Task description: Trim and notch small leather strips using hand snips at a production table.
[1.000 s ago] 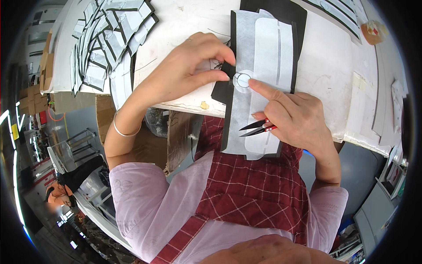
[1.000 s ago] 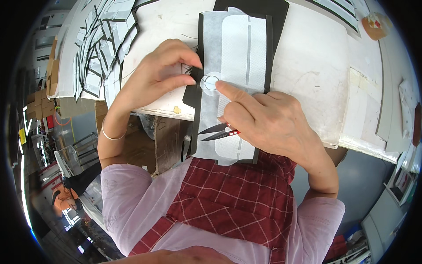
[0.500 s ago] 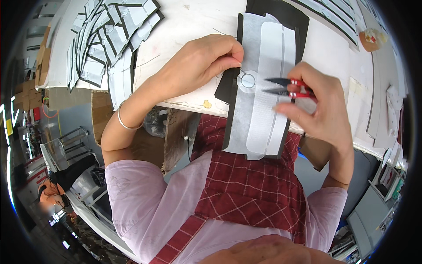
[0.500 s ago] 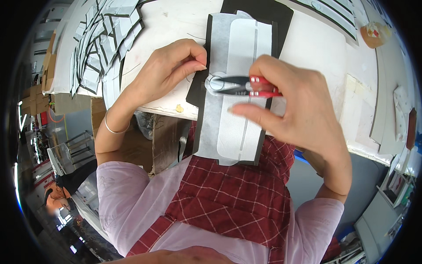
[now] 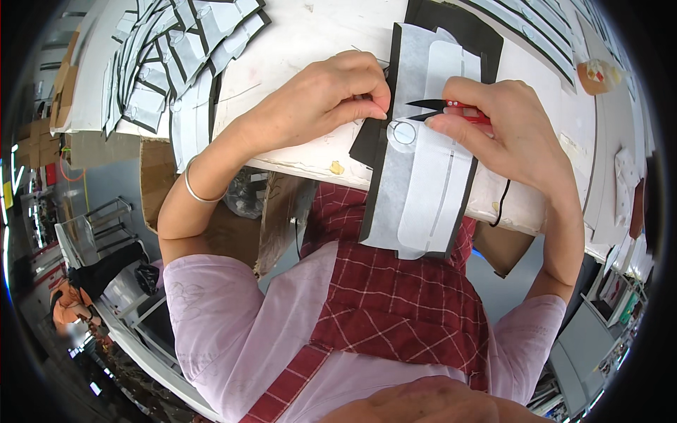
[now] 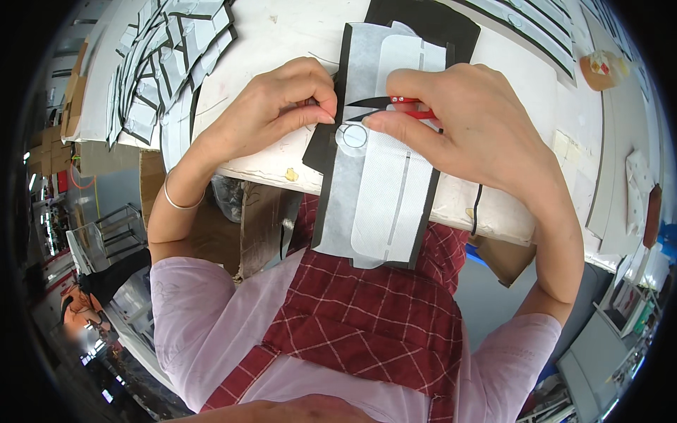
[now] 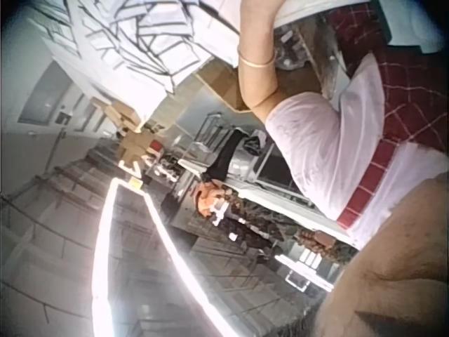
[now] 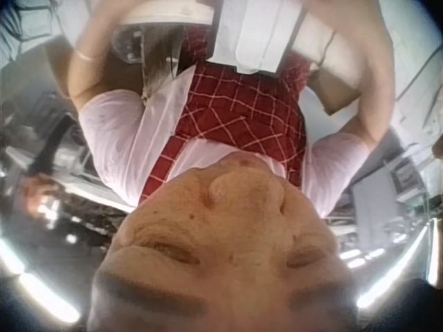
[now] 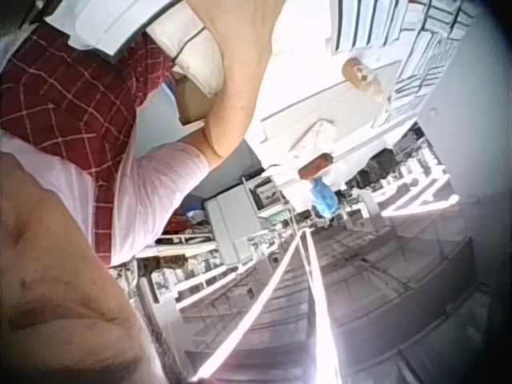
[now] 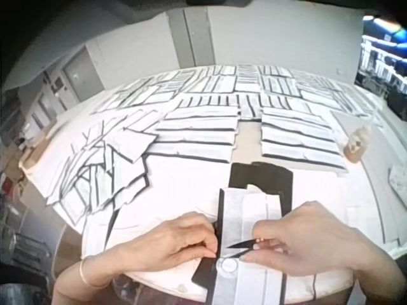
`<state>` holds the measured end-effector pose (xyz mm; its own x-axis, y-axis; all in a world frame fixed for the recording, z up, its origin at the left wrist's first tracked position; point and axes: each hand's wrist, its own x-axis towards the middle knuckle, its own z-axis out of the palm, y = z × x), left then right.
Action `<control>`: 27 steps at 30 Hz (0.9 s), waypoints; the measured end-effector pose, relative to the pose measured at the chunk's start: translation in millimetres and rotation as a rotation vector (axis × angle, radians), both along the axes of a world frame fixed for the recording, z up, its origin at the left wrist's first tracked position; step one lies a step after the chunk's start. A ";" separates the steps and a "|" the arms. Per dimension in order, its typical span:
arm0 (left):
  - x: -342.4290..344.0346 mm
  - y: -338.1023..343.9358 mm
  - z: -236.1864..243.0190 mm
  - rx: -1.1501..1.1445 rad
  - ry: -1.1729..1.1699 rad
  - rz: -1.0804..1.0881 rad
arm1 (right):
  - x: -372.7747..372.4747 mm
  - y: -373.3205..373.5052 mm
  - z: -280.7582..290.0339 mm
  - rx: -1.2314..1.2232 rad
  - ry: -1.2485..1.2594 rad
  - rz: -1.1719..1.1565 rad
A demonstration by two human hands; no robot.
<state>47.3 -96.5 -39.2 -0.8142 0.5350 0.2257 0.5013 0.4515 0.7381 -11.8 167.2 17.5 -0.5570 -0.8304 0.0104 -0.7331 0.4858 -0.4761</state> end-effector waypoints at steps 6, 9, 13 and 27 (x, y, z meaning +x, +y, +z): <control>-1.2 2.6 3.4 -0.039 0.046 0.028 | -6.9 -5.6 -2.0 0.033 0.038 0.059; -1.2 4.8 6.0 -0.029 0.056 0.030 | -11.4 -10.3 -2.4 0.039 0.055 0.058; -1.6 6.1 8.2 -0.056 0.020 0.040 | -16.8 -15.5 -5.5 0.065 0.091 0.114; -0.5 8.5 5.7 -0.043 -0.027 0.070 | -19.4 -27.3 -1.2 0.131 0.045 0.132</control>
